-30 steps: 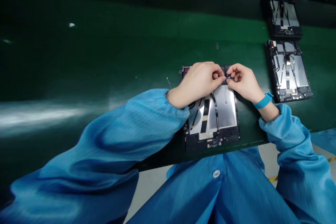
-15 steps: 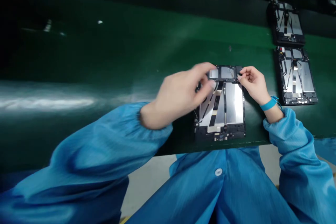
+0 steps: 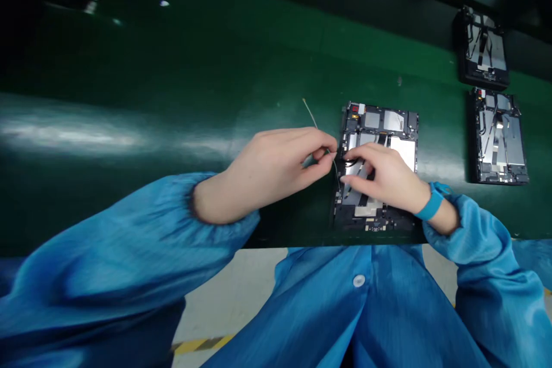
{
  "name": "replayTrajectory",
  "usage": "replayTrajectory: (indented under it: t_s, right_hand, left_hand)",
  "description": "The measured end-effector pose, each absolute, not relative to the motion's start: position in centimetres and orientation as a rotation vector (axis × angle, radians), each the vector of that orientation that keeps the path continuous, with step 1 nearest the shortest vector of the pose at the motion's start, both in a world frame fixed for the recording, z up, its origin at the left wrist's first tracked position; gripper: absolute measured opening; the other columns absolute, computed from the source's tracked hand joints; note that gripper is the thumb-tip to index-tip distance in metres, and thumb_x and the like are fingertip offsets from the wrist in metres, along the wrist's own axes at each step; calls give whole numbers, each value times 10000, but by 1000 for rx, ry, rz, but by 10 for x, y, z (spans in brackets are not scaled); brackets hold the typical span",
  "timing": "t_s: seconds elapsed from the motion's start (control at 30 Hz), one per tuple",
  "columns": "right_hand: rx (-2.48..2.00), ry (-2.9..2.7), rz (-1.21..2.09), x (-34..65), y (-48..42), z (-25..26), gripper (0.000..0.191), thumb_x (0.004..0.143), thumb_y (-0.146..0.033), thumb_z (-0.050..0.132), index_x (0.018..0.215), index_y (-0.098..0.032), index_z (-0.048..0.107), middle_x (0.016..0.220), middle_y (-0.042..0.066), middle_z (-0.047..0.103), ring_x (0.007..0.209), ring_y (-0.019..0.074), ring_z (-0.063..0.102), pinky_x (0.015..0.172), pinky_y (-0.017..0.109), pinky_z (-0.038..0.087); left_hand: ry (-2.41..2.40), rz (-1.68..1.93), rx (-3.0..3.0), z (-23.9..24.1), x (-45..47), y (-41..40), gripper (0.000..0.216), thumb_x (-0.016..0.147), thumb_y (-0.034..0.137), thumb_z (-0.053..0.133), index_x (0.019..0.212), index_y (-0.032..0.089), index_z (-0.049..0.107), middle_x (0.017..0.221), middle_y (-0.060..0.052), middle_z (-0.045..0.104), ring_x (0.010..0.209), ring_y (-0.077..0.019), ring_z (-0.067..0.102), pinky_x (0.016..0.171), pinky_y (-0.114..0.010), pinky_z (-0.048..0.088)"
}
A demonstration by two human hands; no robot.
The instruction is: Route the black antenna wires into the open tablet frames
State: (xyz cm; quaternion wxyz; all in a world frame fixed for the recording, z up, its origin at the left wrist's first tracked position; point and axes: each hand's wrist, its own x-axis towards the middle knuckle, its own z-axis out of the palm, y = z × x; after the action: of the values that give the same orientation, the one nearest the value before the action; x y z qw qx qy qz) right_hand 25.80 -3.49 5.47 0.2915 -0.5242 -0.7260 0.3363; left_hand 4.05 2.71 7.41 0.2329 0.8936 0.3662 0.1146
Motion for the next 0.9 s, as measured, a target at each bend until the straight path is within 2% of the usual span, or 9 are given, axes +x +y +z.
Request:
replayTrajectory:
  t_s: [0.1,0.17,0.23,0.3,0.37,0.5,0.7,0.9]
  right_hand:
    - [-1367,-2029,963,242,-32,56,124,891,-177,663,783,-217,616,727,-25,640,624,114,531,636,258,440]
    - [-1355,-2037,1012,245,-30,57,130,895,-137,633,792,-217,623,704,-37,635,604,105,530,630,246,443]
    - [-1330,-2066,1035,254,-29,60,126,873,-105,628,828,-220,652,730,-37,659,608,102,545,629,239,453]
    - [-1308,-2117,1008,262,-28,63,149,849,-81,624,820,-224,657,758,-30,678,624,104,558,634,241,463]
    - [-1271,-2176,950,267,-26,63,164,844,-71,610,814,-225,657,780,-20,684,646,111,566,641,247,468]
    - [-1137,-2296,790,263,-18,59,187,877,-72,556,824,-219,658,789,9,665,712,142,579,686,280,476]
    - [-1082,-2289,1027,268,-12,66,201,784,-31,587,803,-226,627,750,-33,656,664,113,577,637,244,459]
    - [-1012,-2306,944,269,-3,57,186,836,-38,582,819,-217,634,774,-23,657,696,117,579,669,253,449]
  left_hand:
    - [921,407,2435,84,41,21,218,986,242,518,1036,233,729,901,-53,731,902,-225,710,871,-334,546]
    - [994,474,2329,82,38,17,288,977,244,547,1217,247,705,1000,-54,745,893,-218,700,854,-335,557]
    - [1137,566,2137,73,35,11,474,964,242,572,1437,270,588,1111,-51,738,803,-183,665,787,-320,560]
    - [1194,607,1927,59,34,4,633,941,231,600,1553,271,448,1143,-51,710,680,-137,603,700,-303,548]
    - [1126,544,1764,44,35,-4,680,910,222,631,1550,243,402,1087,-38,669,595,-101,548,627,-287,523]
    - [1013,404,1561,28,38,-12,577,907,223,630,1447,224,428,1000,8,569,555,-72,536,571,-264,483]
    - [973,380,1394,29,33,-10,554,900,219,661,1399,271,427,973,36,527,631,-85,600,616,-258,528]
    - [961,394,1338,27,29,-6,587,842,238,734,1353,264,446,935,47,536,679,-96,604,649,-258,542]
